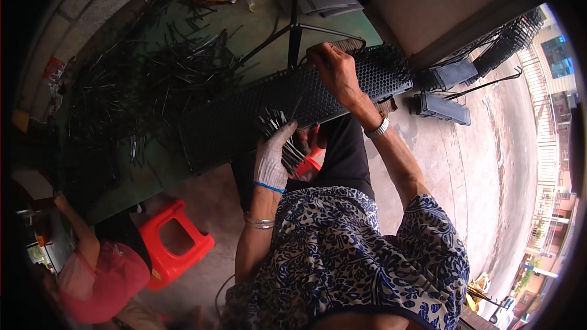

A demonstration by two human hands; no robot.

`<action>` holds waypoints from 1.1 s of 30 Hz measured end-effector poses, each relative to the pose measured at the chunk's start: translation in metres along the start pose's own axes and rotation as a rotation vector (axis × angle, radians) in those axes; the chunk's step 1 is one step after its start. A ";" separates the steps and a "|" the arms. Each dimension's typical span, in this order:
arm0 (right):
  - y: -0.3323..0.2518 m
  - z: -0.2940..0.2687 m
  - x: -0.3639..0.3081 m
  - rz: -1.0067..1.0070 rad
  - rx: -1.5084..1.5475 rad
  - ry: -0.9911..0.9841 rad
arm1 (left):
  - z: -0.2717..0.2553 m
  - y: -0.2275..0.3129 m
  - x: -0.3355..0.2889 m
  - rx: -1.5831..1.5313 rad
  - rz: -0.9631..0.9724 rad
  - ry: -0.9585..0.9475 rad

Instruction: Inserting small pins into a black mesh grid panel to assemble a component.

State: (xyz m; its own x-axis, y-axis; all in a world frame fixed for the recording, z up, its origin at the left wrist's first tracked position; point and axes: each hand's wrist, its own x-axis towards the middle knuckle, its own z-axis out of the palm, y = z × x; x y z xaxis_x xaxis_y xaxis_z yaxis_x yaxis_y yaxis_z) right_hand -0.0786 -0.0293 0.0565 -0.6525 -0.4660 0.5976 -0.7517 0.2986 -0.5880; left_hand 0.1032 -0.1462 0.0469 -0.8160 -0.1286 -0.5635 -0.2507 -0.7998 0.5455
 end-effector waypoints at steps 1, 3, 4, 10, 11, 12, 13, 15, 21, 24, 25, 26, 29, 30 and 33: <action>0.000 -0.001 -0.001 -0.002 0.000 0.001 | 0.000 0.000 0.000 0.000 0.002 -0.001; -0.002 -0.002 -0.002 0.018 0.000 -0.048 | -0.001 -0.001 0.002 -0.012 -0.008 0.039; 0.002 -0.001 -0.003 0.017 -0.001 -0.045 | -0.001 -0.001 0.002 -0.011 -0.007 0.036; 0.001 -0.001 0.005 -0.059 -0.044 -0.193 | -0.002 -0.003 0.003 -0.046 -0.011 0.052; 0.004 0.000 0.006 -0.074 -0.038 -0.222 | -0.001 -0.002 0.001 -0.023 -0.018 0.035; 0.007 0.001 0.006 -0.089 -0.032 -0.250 | 0.000 -0.001 -0.001 0.000 -0.024 0.019; 0.010 0.004 0.001 -0.089 -0.034 -0.249 | 0.000 -0.002 0.000 0.001 -0.025 0.017; 0.013 0.009 -0.008 -0.105 -0.101 -0.274 | 0.001 -0.004 0.002 -0.072 -0.049 0.013; 0.003 0.011 -0.019 0.028 -0.094 -0.076 | 0.001 -0.006 0.004 -0.145 -0.088 -0.019; -0.010 -0.004 -0.018 0.513 0.304 -0.145 | 0.004 -0.005 0.002 -0.081 -0.048 0.015; -0.007 -0.004 -0.020 0.440 0.262 -0.141 | 0.005 -0.006 0.002 -0.080 -0.050 0.014; -0.009 -0.005 -0.021 0.441 0.262 -0.139 | 0.006 -0.006 0.003 -0.108 -0.069 0.014; -0.009 -0.006 -0.023 0.430 0.260 -0.121 | 0.006 -0.010 0.005 -0.086 -0.070 -0.004; -0.006 -0.004 -0.024 0.414 0.250 -0.122 | 0.005 -0.011 0.005 -0.039 -0.054 -0.019; 0.005 0.006 -0.030 0.292 0.052 -0.125 | 0.006 -0.010 0.006 -0.082 -0.102 -0.027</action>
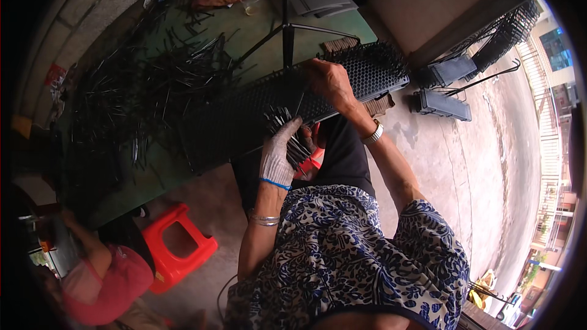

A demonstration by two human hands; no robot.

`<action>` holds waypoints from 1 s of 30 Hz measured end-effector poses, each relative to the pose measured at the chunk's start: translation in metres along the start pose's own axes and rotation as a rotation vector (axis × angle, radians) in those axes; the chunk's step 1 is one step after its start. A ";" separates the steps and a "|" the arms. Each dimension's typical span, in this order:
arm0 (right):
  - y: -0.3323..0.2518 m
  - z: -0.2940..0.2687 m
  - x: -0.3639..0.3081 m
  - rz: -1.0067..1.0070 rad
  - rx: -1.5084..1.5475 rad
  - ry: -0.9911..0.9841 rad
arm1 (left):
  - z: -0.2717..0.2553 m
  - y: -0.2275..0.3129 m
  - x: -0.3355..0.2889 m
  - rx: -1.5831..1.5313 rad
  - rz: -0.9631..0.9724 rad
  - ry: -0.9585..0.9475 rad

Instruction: Inserting small pins into a black mesh grid panel to assemble a component.

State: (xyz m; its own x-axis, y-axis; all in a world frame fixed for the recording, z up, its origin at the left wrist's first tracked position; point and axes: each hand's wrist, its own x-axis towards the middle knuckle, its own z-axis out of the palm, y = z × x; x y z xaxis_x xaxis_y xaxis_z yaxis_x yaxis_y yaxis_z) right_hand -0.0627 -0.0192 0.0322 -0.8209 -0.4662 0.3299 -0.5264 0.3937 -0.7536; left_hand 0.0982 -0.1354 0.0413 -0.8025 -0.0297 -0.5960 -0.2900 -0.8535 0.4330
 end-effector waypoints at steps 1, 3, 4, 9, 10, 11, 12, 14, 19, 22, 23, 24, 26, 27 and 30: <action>0.003 0.005 0.001 -0.103 -0.189 0.019 | -0.002 0.000 -0.001 0.000 0.002 0.003; 0.007 0.010 -0.001 -0.217 -0.290 0.068 | -0.005 -0.001 -0.003 0.015 0.032 -0.029; 0.009 0.012 0.000 -0.199 -0.383 0.017 | -0.005 -0.001 -0.003 0.014 0.031 -0.029; 0.002 0.014 0.009 -0.190 -0.561 -0.134 | -0.010 0.000 -0.003 -0.004 -0.006 -0.029; 0.001 0.014 0.011 -0.191 -0.563 -0.137 | -0.011 -0.001 -0.003 -0.007 -0.007 -0.029; 0.001 0.014 0.014 -0.184 -0.573 -0.165 | -0.011 -0.001 -0.002 -0.015 -0.002 -0.041; -0.002 0.014 0.017 -0.180 -0.582 -0.194 | -0.012 0.000 -0.003 -0.025 0.006 -0.050; -0.008 0.012 0.020 -0.200 -0.576 -0.223 | -0.011 0.000 -0.006 -0.003 0.024 -0.038; 0.001 0.012 0.024 -0.386 -0.624 -0.301 | -0.012 0.003 -0.011 -0.005 0.018 -0.032; 0.017 0.011 0.025 -0.451 -0.735 -0.347 | -0.011 0.003 -0.009 0.012 0.036 -0.039; 0.018 0.012 0.026 -0.481 -0.744 -0.338 | -0.011 0.003 -0.010 0.009 0.045 -0.040; 0.016 0.011 0.027 -0.512 -0.755 -0.330 | -0.012 0.003 -0.010 0.003 0.054 -0.041; 0.014 0.009 0.028 -0.527 -0.729 -0.331 | -0.012 0.005 -0.012 0.008 0.053 -0.025; 0.011 0.006 0.028 -0.535 -0.705 -0.329 | -0.011 0.006 -0.013 0.016 0.047 -0.011; 0.003 -0.004 0.029 -0.573 -0.714 -0.379 | -0.013 0.005 -0.013 -0.021 0.045 -0.045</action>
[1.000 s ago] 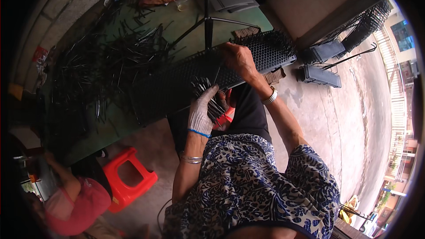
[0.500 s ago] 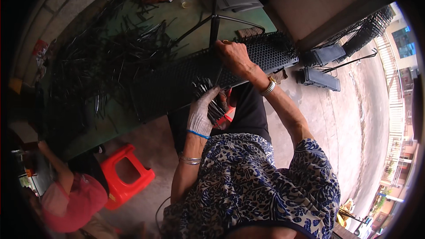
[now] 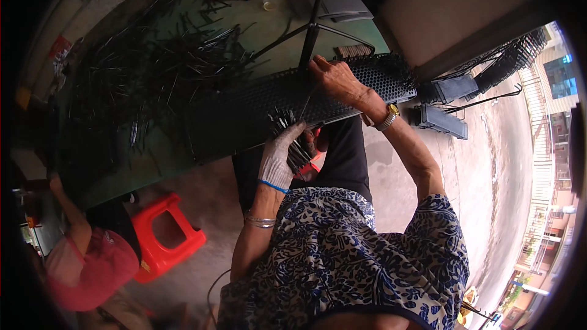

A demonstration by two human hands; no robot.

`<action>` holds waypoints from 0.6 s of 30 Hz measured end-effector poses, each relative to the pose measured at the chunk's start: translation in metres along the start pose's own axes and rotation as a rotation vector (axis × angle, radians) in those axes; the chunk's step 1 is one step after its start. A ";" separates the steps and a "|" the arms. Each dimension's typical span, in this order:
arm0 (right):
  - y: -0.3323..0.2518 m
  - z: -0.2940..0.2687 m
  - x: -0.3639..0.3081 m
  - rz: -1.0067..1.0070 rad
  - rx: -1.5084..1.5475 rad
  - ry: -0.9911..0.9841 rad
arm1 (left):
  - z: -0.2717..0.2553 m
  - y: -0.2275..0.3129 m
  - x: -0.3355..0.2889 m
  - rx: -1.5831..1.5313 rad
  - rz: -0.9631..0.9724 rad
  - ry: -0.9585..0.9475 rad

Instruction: Inserting small pins into a black mesh grid panel to assemble a component.

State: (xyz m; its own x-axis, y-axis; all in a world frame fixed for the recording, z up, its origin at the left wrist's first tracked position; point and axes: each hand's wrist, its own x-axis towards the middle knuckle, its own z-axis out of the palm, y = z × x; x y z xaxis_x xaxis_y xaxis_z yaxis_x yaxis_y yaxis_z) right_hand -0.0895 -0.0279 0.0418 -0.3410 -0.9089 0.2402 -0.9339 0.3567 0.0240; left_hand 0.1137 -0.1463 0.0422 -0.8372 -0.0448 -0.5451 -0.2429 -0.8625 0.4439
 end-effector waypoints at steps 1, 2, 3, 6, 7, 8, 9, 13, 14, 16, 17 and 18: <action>0.001 0.001 0.000 0.000 -0.001 -0.001 | 0.000 0.000 0.000 -0.001 -0.001 -0.001; 0.002 0.002 -0.001 -0.043 0.013 0.044 | 0.000 0.000 -0.001 0.016 0.003 0.006; 0.002 0.002 0.000 -0.086 0.028 0.088 | 0.000 0.000 0.000 0.034 0.007 0.014; 0.002 -0.001 0.002 -0.106 0.010 0.033 | -0.002 -0.002 0.002 0.033 0.024 0.010; 0.001 -0.003 0.003 -0.107 0.011 0.032 | -0.003 -0.002 0.002 0.031 0.025 0.011; 0.001 -0.004 0.004 -0.132 0.003 0.035 | -0.004 -0.001 0.002 0.032 0.022 0.011; 0.002 -0.004 0.006 -0.157 -0.003 0.039 | -0.005 -0.001 0.001 0.033 0.021 0.011; 0.007 0.002 0.008 -0.143 -0.101 -0.097 | -0.004 0.001 -0.001 0.005 0.015 0.010; 0.011 0.007 0.005 -0.157 -0.114 -0.023 | -0.004 0.001 -0.001 0.012 0.020 0.008; 0.013 0.007 0.004 -0.178 -0.123 0.049 | -0.004 0.001 -0.004 0.013 0.028 0.013; 0.014 0.008 0.003 -0.171 -0.062 0.084 | -0.004 0.001 -0.005 0.025 0.042 -0.007; 0.012 0.003 0.005 -0.162 -0.001 0.118 | -0.003 0.001 -0.005 0.036 0.056 -0.028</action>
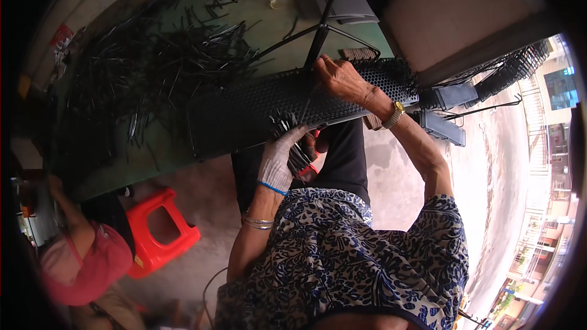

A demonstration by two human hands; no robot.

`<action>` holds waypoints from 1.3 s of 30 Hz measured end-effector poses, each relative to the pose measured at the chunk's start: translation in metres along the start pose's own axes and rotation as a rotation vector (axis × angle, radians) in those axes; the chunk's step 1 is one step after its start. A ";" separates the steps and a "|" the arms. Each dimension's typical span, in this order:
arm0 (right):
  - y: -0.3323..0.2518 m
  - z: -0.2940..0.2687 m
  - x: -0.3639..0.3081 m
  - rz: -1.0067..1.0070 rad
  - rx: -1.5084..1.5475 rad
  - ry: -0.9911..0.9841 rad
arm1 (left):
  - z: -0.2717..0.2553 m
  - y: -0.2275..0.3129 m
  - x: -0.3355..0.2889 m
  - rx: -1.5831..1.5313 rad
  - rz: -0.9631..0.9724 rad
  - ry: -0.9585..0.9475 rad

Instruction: Inserting small pins into a black mesh grid panel to assemble a component.

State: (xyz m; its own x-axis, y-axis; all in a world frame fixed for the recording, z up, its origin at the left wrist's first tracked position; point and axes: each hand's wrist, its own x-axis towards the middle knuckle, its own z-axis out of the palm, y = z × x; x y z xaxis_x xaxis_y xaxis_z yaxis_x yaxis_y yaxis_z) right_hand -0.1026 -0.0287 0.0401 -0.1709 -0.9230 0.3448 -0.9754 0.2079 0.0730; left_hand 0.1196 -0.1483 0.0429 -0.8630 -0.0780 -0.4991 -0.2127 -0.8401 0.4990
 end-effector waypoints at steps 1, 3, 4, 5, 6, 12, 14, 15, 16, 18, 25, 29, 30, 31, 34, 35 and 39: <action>-0.001 -0.005 0.002 -0.002 0.000 -0.003 | 0.000 0.000 0.000 -0.004 0.000 0.000; -0.005 -0.015 0.003 0.044 0.076 0.074 | 0.001 -0.001 0.000 0.009 -0.053 0.075; -0.008 -0.017 0.002 0.045 0.075 0.072 | 0.001 -0.001 0.000 0.008 -0.055 0.074; -0.011 -0.018 0.000 0.118 0.119 0.093 | 0.001 -0.002 -0.001 0.000 -0.048 0.056; -0.014 -0.020 -0.001 0.192 0.162 0.115 | 0.002 -0.002 -0.002 -0.008 -0.041 0.039; -0.020 -0.023 0.001 0.421 0.220 0.215 | 0.008 -0.002 0.000 0.020 -0.026 0.072; -0.018 -0.017 0.004 0.443 0.259 0.236 | 0.008 -0.001 0.000 0.045 -0.016 0.068; -0.017 -0.013 0.004 0.461 0.297 0.254 | 0.009 0.000 0.001 0.065 -0.004 0.062; -0.016 -0.010 0.002 0.467 0.295 0.257 | 0.009 -0.002 0.003 0.070 -0.008 0.060; -0.017 -0.009 0.002 0.342 0.211 0.245 | 0.007 -0.004 0.007 0.021 -0.032 0.040; -0.052 -0.055 -0.028 0.922 1.282 0.206 | 0.013 -0.002 0.007 0.016 -0.013 0.055; -0.067 -0.062 -0.028 0.943 1.373 0.273 | 0.018 -0.006 0.013 0.107 -0.041 0.038; -0.067 -0.062 -0.027 0.939 1.402 0.323 | 0.020 -0.005 0.015 0.145 -0.053 0.003; -0.066 -0.060 -0.027 0.941 1.401 0.329 | 0.020 -0.006 0.016 0.150 -0.055 0.000; -0.054 -0.047 -0.024 0.920 1.052 0.531 | 0.020 -0.007 0.019 0.079 -0.064 0.010; -0.050 -0.043 -0.021 0.896 0.908 0.584 | 0.022 -0.006 0.020 -0.007 -0.106 0.039; -0.036 -0.020 -0.012 0.724 0.464 0.648 | 0.025 -0.003 0.021 -0.229 -0.241 0.014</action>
State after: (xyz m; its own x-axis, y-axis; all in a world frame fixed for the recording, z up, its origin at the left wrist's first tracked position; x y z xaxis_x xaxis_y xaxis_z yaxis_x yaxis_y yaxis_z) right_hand -0.0625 -0.0183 0.0520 -0.7556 -0.2542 0.6037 -0.6529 0.3666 -0.6628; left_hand 0.0910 -0.1342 0.0485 -0.7935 0.1316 -0.5942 -0.3001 -0.9340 0.1939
